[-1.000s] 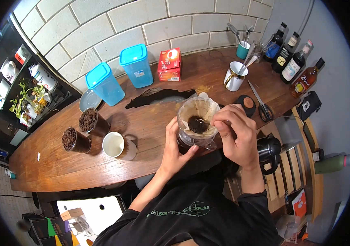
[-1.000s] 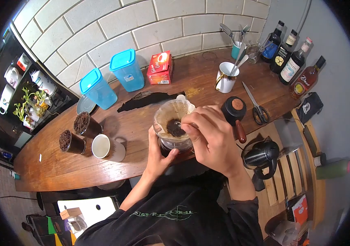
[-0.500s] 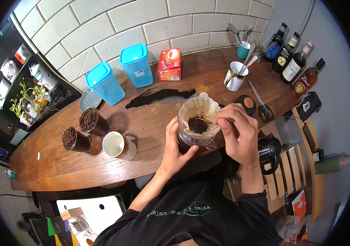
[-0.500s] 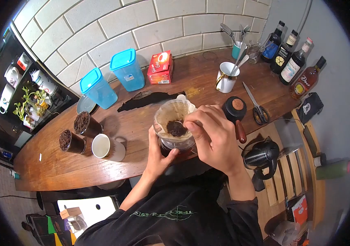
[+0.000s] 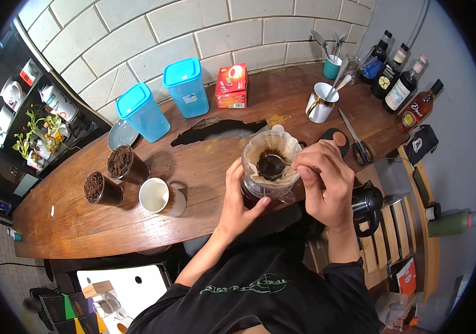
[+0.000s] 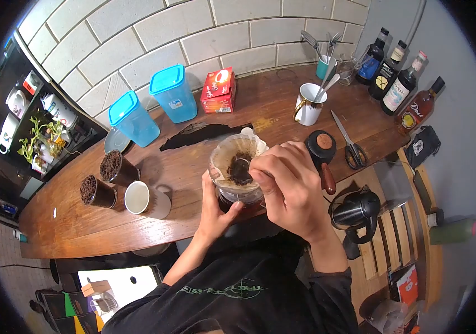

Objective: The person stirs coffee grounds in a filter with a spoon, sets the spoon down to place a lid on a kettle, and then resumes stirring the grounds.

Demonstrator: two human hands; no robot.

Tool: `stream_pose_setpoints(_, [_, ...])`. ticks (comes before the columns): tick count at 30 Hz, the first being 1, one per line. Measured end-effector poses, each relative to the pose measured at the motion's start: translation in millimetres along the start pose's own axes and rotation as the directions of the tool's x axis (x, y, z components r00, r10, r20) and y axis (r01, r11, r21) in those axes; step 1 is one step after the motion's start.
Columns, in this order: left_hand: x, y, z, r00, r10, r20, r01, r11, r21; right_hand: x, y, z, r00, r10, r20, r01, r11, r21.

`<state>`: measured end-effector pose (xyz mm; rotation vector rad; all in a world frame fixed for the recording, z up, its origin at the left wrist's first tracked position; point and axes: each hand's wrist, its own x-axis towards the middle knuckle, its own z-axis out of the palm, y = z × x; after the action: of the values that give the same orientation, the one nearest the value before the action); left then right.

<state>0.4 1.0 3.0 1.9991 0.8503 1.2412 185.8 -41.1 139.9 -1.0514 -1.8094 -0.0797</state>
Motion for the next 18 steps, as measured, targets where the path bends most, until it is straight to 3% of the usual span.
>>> stream_pose_setpoints(5, [-0.3, -0.6, 0.3, 1.0, 0.003, 0.003, -0.003, 1.0, 0.002, -0.9, -1.4, -3.4, 0.999, 0.03, 0.036, -0.032, 0.997, 0.076])
stream_pose_setpoints(8, [-0.2, 0.8, -0.1, 1.0, -0.001, -0.002, 0.001, 1.0, 0.001, -0.5, -1.3, -7.9, 0.998, -0.006, -0.055, 0.006, 1.0, 0.006])
stream_pose_setpoints(11, [0.0, 0.3, 0.2, 1.0, 0.007, -0.005, -0.007, 1.0, 0.0, -0.9, -6.9, -9.6, 0.999, 0.014, -0.048, -0.009, 0.995, 0.103])
stream_pose_setpoints(14, [0.1, 0.2, 0.6, 1.0, 0.004, -0.003, -0.004, 1.0, -0.007, 0.1, -8.7, -6.0, 0.999, -0.018, 0.037, 0.015, 0.997, 0.071])
stream_pose_setpoints(18, [0.3, -0.3, 0.3, 1.0, 0.009, -0.005, -0.009, 1.0, -0.007, 1.1, -6.1, -1.8, 1.0, -0.004, -0.003, 0.004, 1.0, -0.01])
